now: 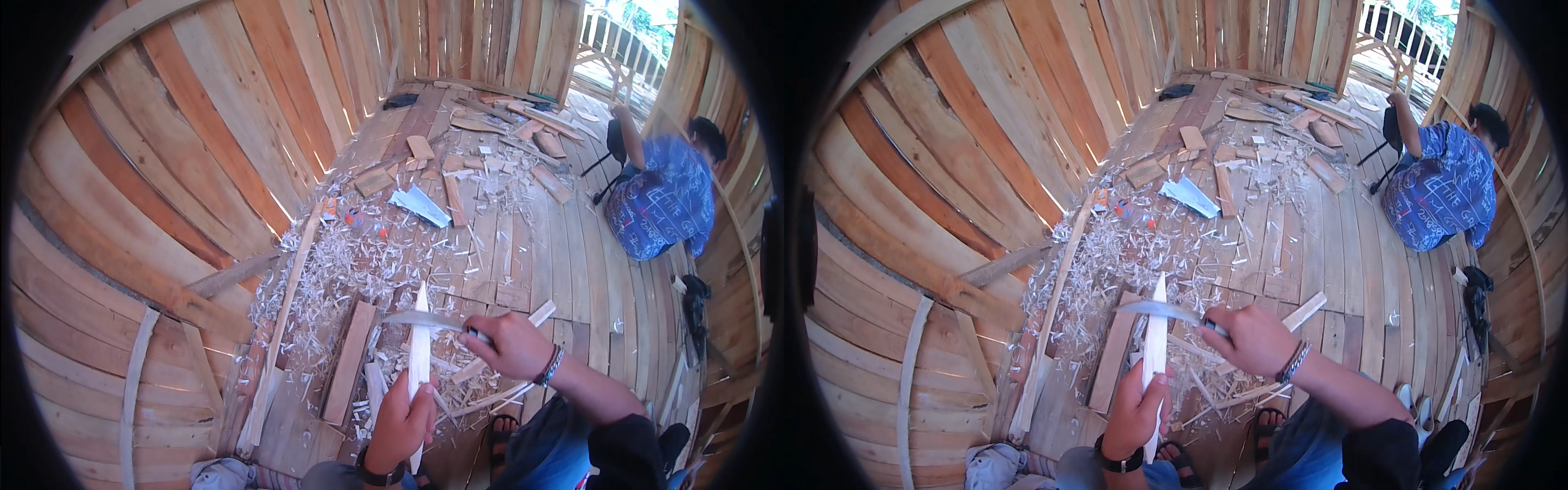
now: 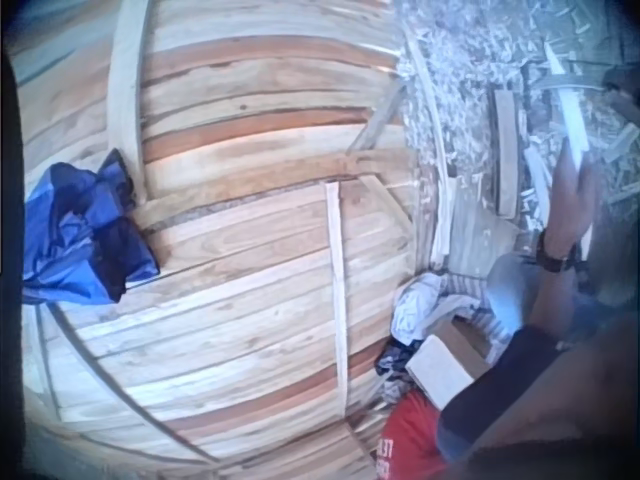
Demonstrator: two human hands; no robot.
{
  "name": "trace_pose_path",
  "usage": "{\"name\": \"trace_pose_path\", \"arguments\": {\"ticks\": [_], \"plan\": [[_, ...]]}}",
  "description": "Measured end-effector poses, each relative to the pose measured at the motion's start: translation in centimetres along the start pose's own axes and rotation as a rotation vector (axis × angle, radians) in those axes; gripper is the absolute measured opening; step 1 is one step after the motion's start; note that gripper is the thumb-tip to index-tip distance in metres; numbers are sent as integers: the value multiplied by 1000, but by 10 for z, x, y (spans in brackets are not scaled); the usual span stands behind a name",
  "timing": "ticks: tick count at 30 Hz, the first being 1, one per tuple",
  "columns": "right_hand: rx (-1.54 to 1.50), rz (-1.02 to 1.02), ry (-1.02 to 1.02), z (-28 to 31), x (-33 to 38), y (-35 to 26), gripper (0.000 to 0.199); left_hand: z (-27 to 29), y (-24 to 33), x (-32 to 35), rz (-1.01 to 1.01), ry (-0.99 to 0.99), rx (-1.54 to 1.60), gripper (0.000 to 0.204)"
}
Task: The person whittles a thin piece of wood with a knife, scraping off small shavings from its sides and edges.
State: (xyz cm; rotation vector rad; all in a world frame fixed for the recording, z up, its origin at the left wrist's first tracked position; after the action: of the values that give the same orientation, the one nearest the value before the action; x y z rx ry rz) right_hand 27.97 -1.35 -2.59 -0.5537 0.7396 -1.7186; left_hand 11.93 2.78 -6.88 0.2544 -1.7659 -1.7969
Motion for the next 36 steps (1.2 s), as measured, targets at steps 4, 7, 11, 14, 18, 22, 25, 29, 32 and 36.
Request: {"name": "trace_pose_path", "arguments": {"ticks": [4,7,11,14,18,22,25,29,32,36], "plan": [[89,-80,69,27,-19,27,32,-1,2,-5,-15,-2,-13,21],[33,-15,51,9,-6,12,33,0,2,-3,-17,11,-26,20],[85,-42,0,4,-6,13,34,0,-5,-4,12,25,-11,20],[67,-1,-16,3,-5,2,34,4,2,-2,17,41,-5,20],[78,10,-20,6,-8,8,32,1,-5,-5,3,62,1,20],[62,29,-21,0,-3,-3,32,1,0,-2,18,24,13,20],[122,-35,-14,0,-7,9,34,-2,-3,-10,4,31,25,22],[137,-78,-19,1,-5,11,36,-1,-1,-8,21,22,21,22],[160,-43,-1,-2,-3,13,36,-5,-8,-9,33,1,33,22],[151,-95,20,7,-8,13,35,-3,-2,-9,9,22,38,22]]}}
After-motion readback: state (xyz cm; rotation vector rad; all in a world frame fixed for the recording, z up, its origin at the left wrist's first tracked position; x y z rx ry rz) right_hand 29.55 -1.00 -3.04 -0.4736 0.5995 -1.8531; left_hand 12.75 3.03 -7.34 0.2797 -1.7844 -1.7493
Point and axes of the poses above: each hand's wrist, its own x-axis away from the middle knuckle, its own z-axis out of the back of the hand, y = z × x, the point moved 10 cm from there along -x, towards the middle knuckle, and after that the axes turned 11 degrees about -x, right-handed, at the moved point
